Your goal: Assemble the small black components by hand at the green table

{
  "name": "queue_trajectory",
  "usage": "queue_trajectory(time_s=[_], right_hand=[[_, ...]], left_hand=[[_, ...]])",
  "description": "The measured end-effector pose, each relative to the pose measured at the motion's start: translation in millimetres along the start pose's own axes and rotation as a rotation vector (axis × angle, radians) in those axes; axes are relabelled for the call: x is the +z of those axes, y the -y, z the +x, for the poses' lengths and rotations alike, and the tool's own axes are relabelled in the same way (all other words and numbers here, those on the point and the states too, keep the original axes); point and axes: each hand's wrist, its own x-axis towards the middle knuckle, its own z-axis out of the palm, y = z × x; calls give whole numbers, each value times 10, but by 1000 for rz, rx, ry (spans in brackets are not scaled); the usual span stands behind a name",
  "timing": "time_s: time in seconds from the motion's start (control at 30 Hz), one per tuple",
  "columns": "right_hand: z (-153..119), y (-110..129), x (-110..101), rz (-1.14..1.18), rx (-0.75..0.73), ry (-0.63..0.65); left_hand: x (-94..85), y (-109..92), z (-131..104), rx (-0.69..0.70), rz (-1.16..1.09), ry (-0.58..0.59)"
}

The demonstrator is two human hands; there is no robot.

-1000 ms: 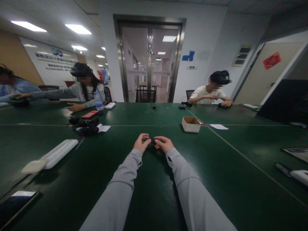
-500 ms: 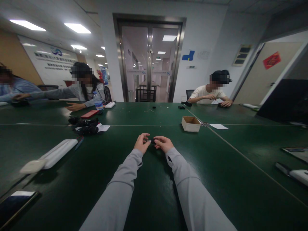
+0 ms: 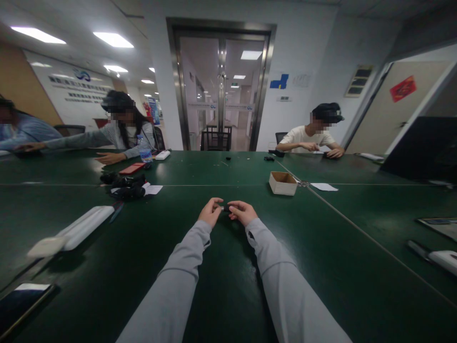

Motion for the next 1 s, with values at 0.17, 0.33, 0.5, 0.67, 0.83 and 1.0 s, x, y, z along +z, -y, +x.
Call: queue_trajectory(time_s=[0.17, 0.33, 0.5, 0.67, 0.83, 1.0], right_hand=[[8, -10, -10, -8, 5, 8], [1, -2, -8, 3, -4, 5], [2, -7, -4, -2, -3, 0], [-8, 16, 5, -14, 8, 18], [-36, 59, 28, -23, 20, 87], [-41, 62, 32, -11, 11, 84]], left_hand=[[10, 15, -5, 5, -10, 68], [-3, -37, -28, 45, 10, 43], [-16, -40, -28, 24, 46, 33], [-23, -45, -30, 23, -12, 42], [-24, -64, -27, -52, -65, 79], [-15, -56, -19, -44, -93, 73]])
